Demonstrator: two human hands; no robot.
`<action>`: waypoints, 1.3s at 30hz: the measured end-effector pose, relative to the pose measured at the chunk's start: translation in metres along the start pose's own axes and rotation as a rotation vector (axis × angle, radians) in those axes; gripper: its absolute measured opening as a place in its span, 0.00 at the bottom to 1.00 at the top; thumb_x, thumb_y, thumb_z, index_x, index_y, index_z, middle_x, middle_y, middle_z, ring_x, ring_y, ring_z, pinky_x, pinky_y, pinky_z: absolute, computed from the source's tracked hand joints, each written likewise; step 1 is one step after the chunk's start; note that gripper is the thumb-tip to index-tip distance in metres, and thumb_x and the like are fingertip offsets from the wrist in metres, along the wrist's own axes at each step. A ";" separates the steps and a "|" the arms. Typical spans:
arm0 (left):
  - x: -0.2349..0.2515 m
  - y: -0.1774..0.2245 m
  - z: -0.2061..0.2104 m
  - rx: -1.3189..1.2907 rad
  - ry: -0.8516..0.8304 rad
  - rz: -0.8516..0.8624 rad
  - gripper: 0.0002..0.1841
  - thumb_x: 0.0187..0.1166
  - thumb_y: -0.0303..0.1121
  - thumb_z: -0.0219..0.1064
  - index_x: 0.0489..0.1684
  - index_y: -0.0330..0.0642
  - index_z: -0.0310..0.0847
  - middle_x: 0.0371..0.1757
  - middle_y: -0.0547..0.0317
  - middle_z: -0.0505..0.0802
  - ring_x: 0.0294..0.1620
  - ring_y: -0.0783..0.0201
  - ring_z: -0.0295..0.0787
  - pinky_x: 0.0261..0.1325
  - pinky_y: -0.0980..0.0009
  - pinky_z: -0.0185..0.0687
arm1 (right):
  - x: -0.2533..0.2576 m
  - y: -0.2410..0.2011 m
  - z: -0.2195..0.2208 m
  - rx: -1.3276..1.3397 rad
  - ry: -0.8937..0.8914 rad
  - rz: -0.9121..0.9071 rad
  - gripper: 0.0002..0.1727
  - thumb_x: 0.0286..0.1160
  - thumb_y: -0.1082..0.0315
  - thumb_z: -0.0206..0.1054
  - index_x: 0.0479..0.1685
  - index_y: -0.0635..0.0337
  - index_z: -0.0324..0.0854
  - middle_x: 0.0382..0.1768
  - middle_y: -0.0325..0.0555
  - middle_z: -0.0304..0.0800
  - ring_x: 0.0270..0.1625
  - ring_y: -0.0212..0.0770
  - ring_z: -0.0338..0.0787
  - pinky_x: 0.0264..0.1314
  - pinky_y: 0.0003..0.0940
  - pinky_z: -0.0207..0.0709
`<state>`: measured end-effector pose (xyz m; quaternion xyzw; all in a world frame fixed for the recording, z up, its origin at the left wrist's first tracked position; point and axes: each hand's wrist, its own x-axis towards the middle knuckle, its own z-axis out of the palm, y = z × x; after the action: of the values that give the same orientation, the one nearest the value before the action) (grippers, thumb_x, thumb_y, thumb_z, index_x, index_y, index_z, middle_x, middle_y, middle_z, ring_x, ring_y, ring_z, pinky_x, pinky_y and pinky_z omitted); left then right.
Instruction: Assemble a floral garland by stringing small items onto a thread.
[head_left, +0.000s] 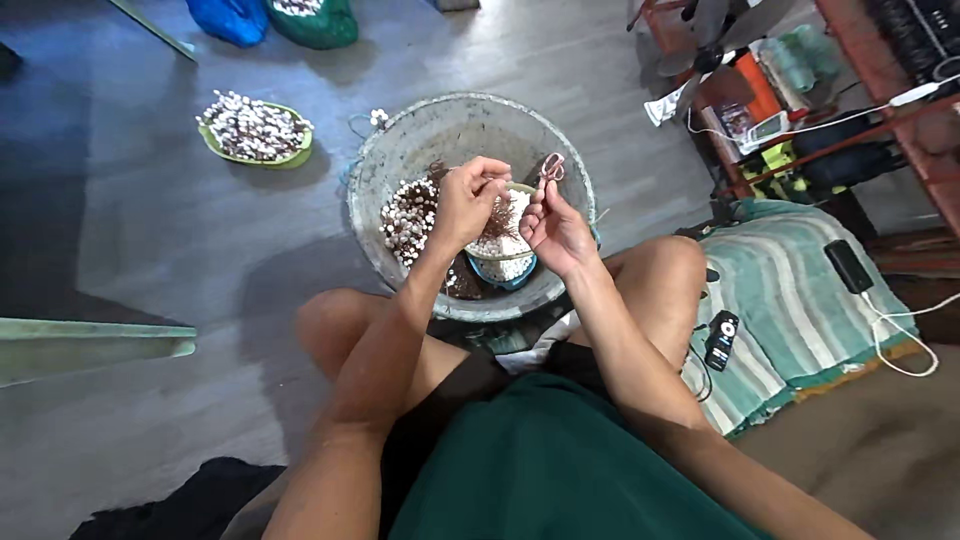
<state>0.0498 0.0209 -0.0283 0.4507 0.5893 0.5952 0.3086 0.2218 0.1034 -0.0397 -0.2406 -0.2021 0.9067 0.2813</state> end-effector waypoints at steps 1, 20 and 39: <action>-0.002 0.002 0.002 -0.056 0.026 0.017 0.12 0.89 0.28 0.61 0.58 0.31 0.85 0.43 0.50 0.96 0.34 0.60 0.95 0.42 0.63 0.95 | -0.002 0.002 0.006 0.024 0.013 0.005 0.11 0.92 0.54 0.56 0.48 0.46 0.81 0.35 0.34 0.85 0.33 0.30 0.85 0.40 0.25 0.83; 0.002 0.016 -0.001 -0.351 0.070 0.069 0.13 0.89 0.28 0.60 0.58 0.27 0.84 0.50 0.43 0.96 0.43 0.53 0.96 0.52 0.56 0.94 | -0.017 0.001 0.055 0.106 -0.001 -0.054 0.13 0.92 0.53 0.55 0.48 0.46 0.82 0.34 0.33 0.86 0.33 0.29 0.86 0.39 0.23 0.83; -0.005 0.035 0.013 -0.245 0.095 0.211 0.10 0.72 0.23 0.78 0.47 0.29 0.90 0.54 0.46 0.93 0.54 0.56 0.93 0.57 0.62 0.94 | -0.002 0.019 0.056 0.227 -0.130 0.113 0.18 0.93 0.49 0.49 0.52 0.50 0.79 0.36 0.41 0.84 0.35 0.34 0.85 0.45 0.30 0.84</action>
<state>0.0693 0.0176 0.0043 0.4405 0.4758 0.7123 0.2689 0.1851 0.0752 -0.0039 -0.1588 -0.1020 0.9519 0.2414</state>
